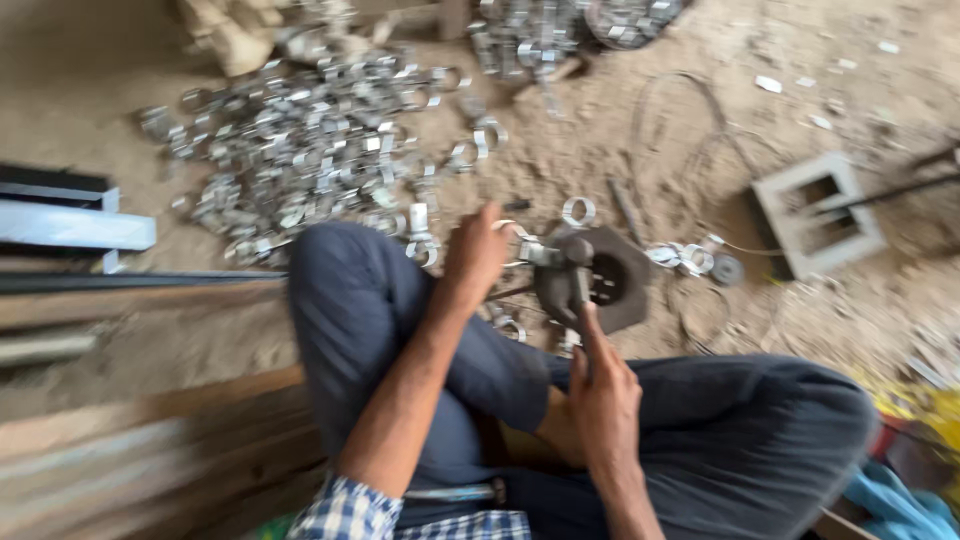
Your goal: The person sits cross-legged on the floor and uses a hammer to strike metal parts placed on a small anvil. They repeatedly pick up metal pieces, position them on the anvil, and hit them with the hammer.
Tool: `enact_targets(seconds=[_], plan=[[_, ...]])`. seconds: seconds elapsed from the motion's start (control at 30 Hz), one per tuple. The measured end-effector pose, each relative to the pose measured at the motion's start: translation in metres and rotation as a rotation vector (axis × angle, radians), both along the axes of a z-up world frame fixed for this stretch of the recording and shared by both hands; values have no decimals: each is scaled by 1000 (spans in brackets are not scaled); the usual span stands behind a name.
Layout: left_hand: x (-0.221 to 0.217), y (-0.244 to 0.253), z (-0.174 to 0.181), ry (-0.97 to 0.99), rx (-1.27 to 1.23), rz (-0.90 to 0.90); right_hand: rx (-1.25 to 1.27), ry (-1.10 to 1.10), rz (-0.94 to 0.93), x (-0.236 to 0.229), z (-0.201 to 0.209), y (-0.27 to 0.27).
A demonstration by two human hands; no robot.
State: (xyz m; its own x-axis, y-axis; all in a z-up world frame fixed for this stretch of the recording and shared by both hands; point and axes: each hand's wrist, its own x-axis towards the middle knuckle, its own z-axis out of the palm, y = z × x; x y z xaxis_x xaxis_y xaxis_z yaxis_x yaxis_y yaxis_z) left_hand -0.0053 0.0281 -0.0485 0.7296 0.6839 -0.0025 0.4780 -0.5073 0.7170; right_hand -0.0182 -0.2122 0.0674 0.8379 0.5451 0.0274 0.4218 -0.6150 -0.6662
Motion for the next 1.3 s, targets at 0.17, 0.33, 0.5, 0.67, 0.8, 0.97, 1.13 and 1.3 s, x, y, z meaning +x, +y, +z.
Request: enact_targets(seconds=[0.17, 0.33, 0.5, 0.67, 0.8, 0.97, 1.13, 1.3], plan=[[4, -6, -1, -20, 13, -1, -97, 75, -28, 4, -1, -2], [9, -5, 0, 103, -30, -27, 35, 49, -63, 8, -7, -9], [12, -4, -7, 70, 19, -22, 129, -45, -12, 15, -4, -10], [18, -6, -19, 48, 116, -58, -103, 104, -82, 22, -2, -7], [20, -9, -39, 108, 67, -66, 19, 23, 1, 20, -7, -10], [30, -18, -70, -29, 191, -100, -83, 105, -58, 22, -10, -12], [14, -12, -17, 290, -79, -237, 1, 30, 5, 25, -12, -15], [21, -18, -28, 168, -124, -175, -57, 101, -52, 25, -12, -12]])
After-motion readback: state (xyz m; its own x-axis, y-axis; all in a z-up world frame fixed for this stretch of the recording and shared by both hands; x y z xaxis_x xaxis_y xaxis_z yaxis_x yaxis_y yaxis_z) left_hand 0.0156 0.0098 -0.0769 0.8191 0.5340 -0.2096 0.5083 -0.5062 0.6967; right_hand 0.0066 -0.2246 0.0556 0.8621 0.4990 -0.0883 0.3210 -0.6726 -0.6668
